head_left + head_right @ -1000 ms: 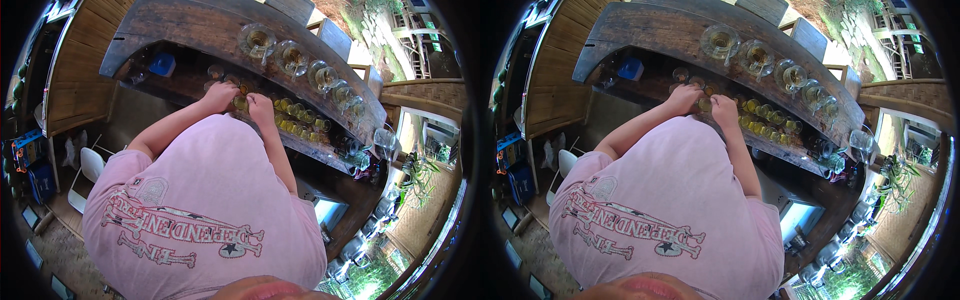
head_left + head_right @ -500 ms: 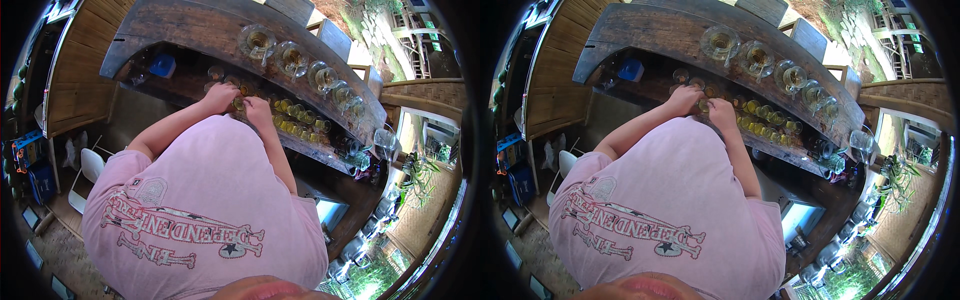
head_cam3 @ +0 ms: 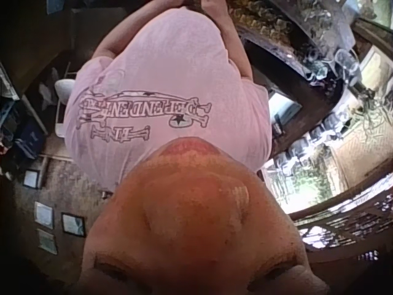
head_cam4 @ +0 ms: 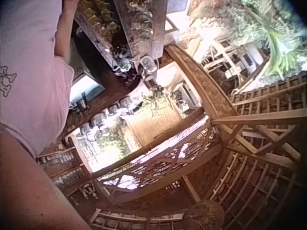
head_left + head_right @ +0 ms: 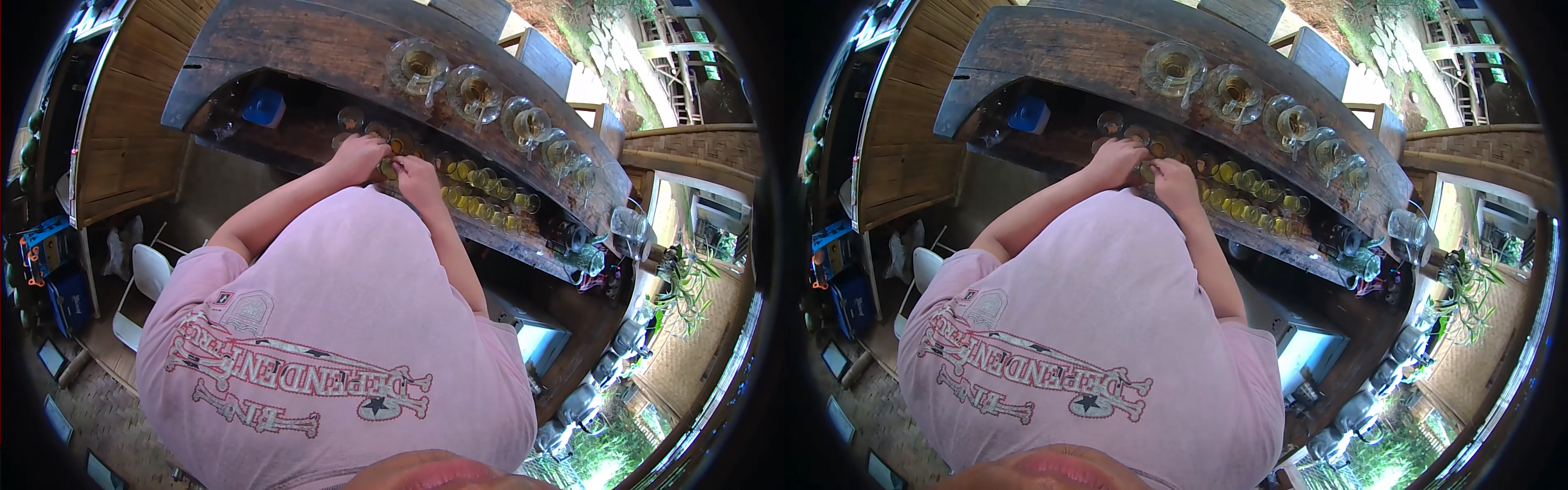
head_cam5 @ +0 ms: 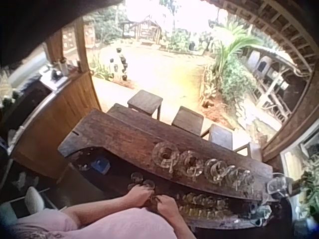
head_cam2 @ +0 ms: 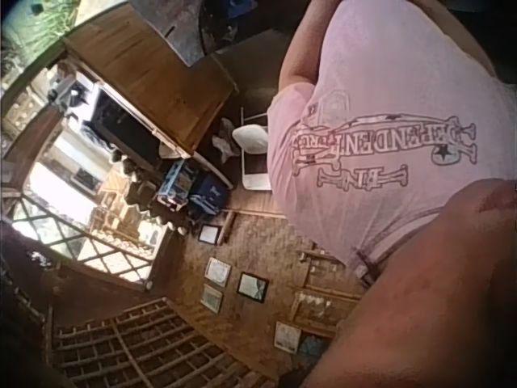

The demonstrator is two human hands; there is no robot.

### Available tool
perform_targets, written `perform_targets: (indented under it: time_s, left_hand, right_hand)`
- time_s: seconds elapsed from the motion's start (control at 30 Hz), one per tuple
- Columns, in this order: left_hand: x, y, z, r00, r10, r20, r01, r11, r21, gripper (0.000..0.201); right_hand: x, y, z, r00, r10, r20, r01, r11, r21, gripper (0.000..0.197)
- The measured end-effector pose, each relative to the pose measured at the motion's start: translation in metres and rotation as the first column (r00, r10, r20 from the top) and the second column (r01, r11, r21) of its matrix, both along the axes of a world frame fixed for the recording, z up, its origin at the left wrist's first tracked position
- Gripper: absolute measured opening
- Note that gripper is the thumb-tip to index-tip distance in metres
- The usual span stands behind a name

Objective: The person prepares coffee by hand, pouring water from a pitcher into a vessel and handling small cups.

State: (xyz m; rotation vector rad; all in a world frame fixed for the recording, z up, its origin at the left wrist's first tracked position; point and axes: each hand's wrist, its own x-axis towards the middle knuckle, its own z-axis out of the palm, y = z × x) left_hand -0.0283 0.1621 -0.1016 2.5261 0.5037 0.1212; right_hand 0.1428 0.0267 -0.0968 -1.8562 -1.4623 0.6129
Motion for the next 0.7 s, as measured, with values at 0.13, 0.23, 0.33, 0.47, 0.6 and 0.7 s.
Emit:
perform_targets:
  time_s: [0.13, 0.23, 0.33, 0.47, 0.6, 0.7]
  left_hand:
    - [0.000, 0.001, -0.002, 1.000, 0.009, 0.002, -0.009, 1.000, 0.005, 0.047]
    - [-0.001, 0.000, -0.001, 1.000, 0.005, 0.003, -0.005, 1.000, 0.008, 0.047]
    - [-0.001, 0.000, 0.000, 1.000, 0.005, -0.006, -0.005, 1.000, 0.014, 0.047]
    - [0.000, 0.001, 0.002, 1.000, -0.008, -0.030, 0.009, 1.000, 0.016, 0.048]
    - [0.000, 0.000, 0.005, 0.999, -0.011, -0.049, 0.011, 1.000, 0.004, 0.048]
    - [0.000, 0.001, 0.002, 0.999, 0.016, -0.032, -0.015, 1.000, 0.021, 0.048]
  right_hand:
    - [0.004, -0.002, 0.006, 0.998, -0.050, -0.040, 0.048, 0.998, -0.030, 0.017]
    - [0.003, 0.000, 0.004, 0.998, -0.055, -0.015, 0.056, 0.998, 0.010, 0.017]
    - [-0.003, 0.000, 0.002, 0.998, 0.019, -0.053, -0.019, 1.000, -0.003, 0.017]
    - [0.006, -0.003, 0.002, 0.999, -0.041, -0.023, 0.039, 0.998, -0.051, 0.017]
    - [0.002, -0.004, -0.003, 0.999, -0.001, -0.045, 0.001, 1.000, 0.010, 0.016]
    - [0.007, -0.003, -0.001, 0.998, 0.004, -0.060, -0.006, 0.999, -0.033, 0.016]
